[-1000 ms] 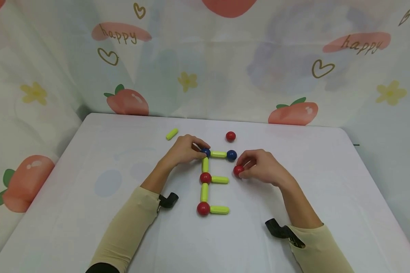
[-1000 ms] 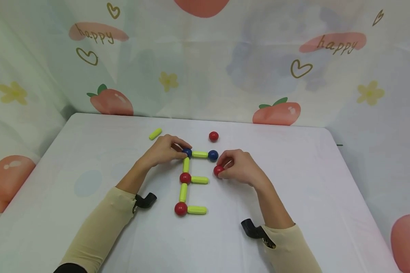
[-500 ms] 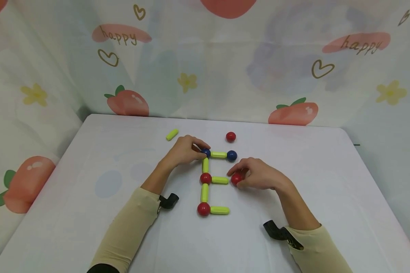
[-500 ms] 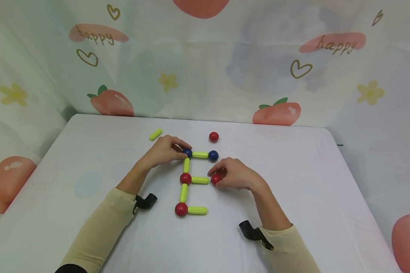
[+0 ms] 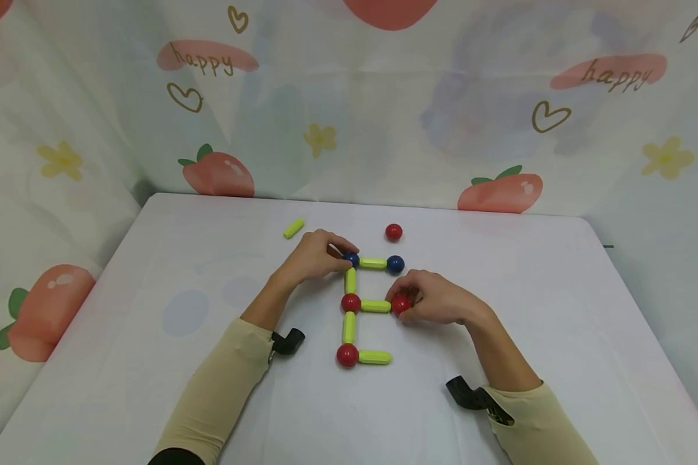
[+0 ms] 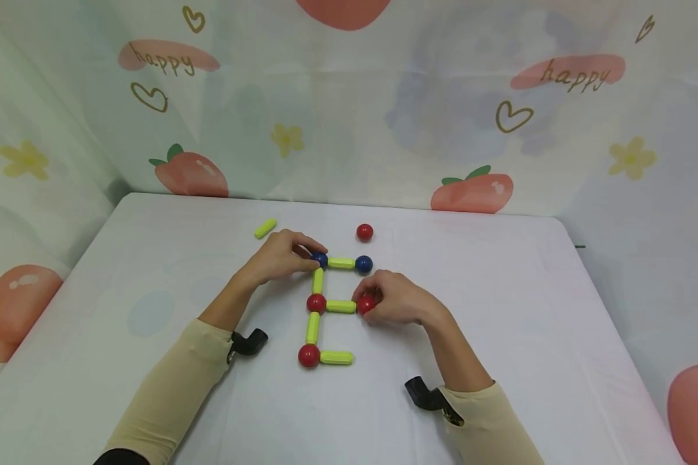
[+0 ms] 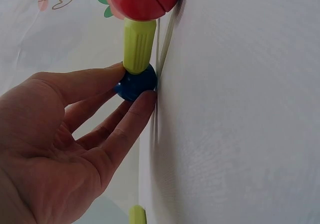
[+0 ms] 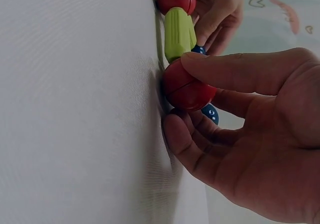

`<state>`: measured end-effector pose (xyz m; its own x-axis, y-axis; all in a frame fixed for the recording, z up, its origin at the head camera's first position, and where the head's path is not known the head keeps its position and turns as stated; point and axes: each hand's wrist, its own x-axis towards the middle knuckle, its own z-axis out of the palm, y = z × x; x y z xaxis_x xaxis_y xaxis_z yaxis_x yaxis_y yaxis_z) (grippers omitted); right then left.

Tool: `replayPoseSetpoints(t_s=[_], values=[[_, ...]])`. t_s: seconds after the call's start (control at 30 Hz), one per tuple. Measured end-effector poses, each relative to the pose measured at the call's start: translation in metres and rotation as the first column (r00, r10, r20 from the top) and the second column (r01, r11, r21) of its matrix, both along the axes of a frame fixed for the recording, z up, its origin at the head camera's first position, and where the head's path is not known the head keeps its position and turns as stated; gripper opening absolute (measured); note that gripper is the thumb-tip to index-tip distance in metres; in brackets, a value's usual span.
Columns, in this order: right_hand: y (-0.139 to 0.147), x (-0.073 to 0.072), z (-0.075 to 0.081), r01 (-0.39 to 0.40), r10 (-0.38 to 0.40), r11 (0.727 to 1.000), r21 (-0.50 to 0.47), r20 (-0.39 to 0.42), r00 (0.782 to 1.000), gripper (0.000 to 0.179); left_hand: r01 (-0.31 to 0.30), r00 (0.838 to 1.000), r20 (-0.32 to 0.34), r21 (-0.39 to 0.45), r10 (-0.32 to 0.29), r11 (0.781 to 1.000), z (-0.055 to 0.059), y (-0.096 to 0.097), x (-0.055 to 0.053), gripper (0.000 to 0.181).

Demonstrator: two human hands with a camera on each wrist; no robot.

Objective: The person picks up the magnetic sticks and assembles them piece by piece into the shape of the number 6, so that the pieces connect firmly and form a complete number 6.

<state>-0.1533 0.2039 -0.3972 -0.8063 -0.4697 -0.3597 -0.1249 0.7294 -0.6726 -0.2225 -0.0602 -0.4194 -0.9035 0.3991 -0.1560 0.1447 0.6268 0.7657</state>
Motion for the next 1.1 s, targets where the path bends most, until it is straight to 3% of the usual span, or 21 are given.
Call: replayPoseSetpoints(t_s=[0.9,1.1], values=[[0.0051,-0.0008,0.0002,-0.008,0.006,0.999,-0.05,-0.03,1.0,0.029,-0.01,1.0,-0.006,0.007,0.01,1.0,0.0002,-0.0001,0.0004,0.029],[0.0078,-0.0027,0.0025,0.036,-0.041,0.997,-0.064,-0.069,0.997,0.026,-0.014,1.0,-0.008,0.002,0.014,1.0,-0.0001,-0.0001,-0.0001,0.029]])
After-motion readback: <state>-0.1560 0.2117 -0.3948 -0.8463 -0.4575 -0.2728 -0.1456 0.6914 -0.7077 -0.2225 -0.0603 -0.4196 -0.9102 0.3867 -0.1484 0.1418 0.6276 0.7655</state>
